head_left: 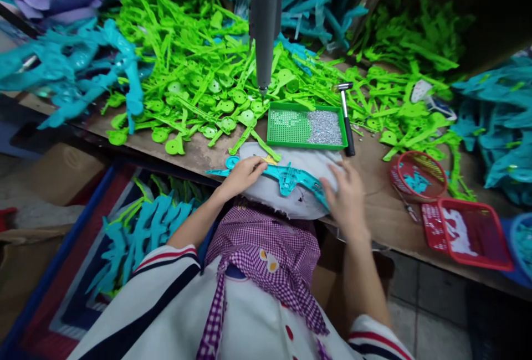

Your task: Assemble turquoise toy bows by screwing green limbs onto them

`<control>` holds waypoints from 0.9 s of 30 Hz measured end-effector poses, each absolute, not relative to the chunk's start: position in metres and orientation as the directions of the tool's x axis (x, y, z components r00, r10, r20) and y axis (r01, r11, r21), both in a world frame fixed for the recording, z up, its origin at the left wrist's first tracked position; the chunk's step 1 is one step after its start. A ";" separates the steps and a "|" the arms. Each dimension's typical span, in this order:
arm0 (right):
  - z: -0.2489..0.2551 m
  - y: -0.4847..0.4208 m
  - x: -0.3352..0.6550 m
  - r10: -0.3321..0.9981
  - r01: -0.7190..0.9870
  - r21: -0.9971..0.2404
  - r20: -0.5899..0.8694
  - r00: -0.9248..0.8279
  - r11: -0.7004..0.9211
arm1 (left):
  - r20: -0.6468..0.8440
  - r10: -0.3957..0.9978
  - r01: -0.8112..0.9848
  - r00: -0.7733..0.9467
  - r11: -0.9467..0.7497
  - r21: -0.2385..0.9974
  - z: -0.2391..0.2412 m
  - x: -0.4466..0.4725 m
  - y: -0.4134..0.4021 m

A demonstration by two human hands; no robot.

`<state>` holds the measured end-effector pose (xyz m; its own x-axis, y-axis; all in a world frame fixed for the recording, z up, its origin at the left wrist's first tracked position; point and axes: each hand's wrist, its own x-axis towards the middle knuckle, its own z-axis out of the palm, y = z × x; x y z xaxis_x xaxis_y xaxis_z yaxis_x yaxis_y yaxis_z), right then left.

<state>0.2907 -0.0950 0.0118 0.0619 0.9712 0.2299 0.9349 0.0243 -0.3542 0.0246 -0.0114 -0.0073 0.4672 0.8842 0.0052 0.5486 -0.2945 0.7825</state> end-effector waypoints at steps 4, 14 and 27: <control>-0.016 -0.077 0.224 0.976 0.831 -0.513 0.079 -0.201 0.213 | 0.026 0.866 0.545 0.499 -0.337 0.767 0.016 0.017 -0.005; -0.012 -0.040 0.231 0.969 0.792 -0.606 -0.144 -0.200 0.073 | -0.018 0.776 0.692 0.631 -0.552 0.466 0.064 -0.070 0.042; -0.041 -0.067 0.239 0.948 0.829 -0.485 0.000 -0.317 0.277 | -0.052 0.954 0.919 0.294 -0.267 0.290 -0.018 -0.144 0.062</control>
